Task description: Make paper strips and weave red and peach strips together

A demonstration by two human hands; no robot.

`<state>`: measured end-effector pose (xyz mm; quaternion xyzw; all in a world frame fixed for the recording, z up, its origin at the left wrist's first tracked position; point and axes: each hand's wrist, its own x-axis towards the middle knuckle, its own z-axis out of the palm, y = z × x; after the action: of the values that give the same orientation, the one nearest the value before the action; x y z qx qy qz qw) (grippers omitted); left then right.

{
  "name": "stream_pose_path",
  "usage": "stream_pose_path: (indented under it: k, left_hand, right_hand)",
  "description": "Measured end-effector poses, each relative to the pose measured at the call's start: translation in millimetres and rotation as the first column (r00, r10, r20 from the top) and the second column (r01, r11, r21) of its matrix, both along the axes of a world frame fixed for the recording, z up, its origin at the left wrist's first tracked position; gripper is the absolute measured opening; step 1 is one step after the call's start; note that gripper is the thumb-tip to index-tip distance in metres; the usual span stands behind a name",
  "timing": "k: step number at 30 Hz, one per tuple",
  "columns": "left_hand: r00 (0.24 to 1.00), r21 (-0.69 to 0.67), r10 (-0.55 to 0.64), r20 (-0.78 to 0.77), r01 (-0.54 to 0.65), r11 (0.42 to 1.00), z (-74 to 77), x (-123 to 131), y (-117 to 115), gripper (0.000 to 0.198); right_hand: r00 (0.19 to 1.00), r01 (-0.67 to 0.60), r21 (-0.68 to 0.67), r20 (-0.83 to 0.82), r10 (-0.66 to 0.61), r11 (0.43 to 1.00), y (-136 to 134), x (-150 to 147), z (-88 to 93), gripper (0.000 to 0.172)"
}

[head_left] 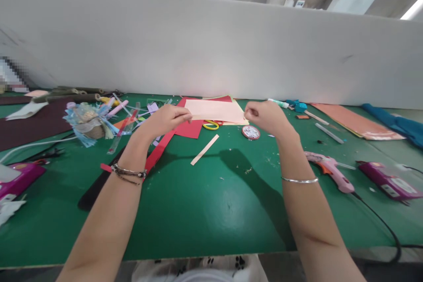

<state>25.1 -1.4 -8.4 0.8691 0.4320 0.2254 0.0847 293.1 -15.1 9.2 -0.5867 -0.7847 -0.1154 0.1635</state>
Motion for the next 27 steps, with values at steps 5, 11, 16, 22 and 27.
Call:
stream_pose_path:
  k: [5, 11, 16, 22, 27]
  left_hand:
    - [0.998, 0.023, 0.018, -0.068, -0.017, 1.0, 0.4, -0.4, 0.0, 0.036]
    - [0.991, -0.078, -0.123, -0.057, 0.119, 0.99, 0.0, 12.6, -4.6, 0.033]
    - [0.993, -0.106, -0.114, -0.026, 0.11, 0.988, -1.6, 9.7, -2.8, 0.032]
    - [0.994, 0.048, -0.067, -0.087, 0.071, 0.996, -5.0, 27.7, -9.1, 0.028]
    - [0.984, 0.192, -0.007, -0.179, 0.041, 0.981, -14.1, 53.3, -14.4, 0.026]
  right_hand:
    - [0.953, 0.3, 0.153, -0.087, -0.29, 0.942, -9.6, 16.6, 11.8, 0.017]
    - [0.916, -0.33, 0.07, -0.216, 0.337, 0.941, -11.7, -18.2, 2.6, 0.027]
    - [0.908, -0.392, -0.19, -0.236, 0.346, 0.9, -6.0, -36.8, -8.5, 0.021]
    - [0.909, -0.401, -0.249, -0.226, 0.35, 0.881, -7.6, -43.2, -12.0, 0.025]
    - [0.866, -0.477, -0.242, -0.294, 0.405, 0.845, -6.0, -48.6, -16.9, 0.023]
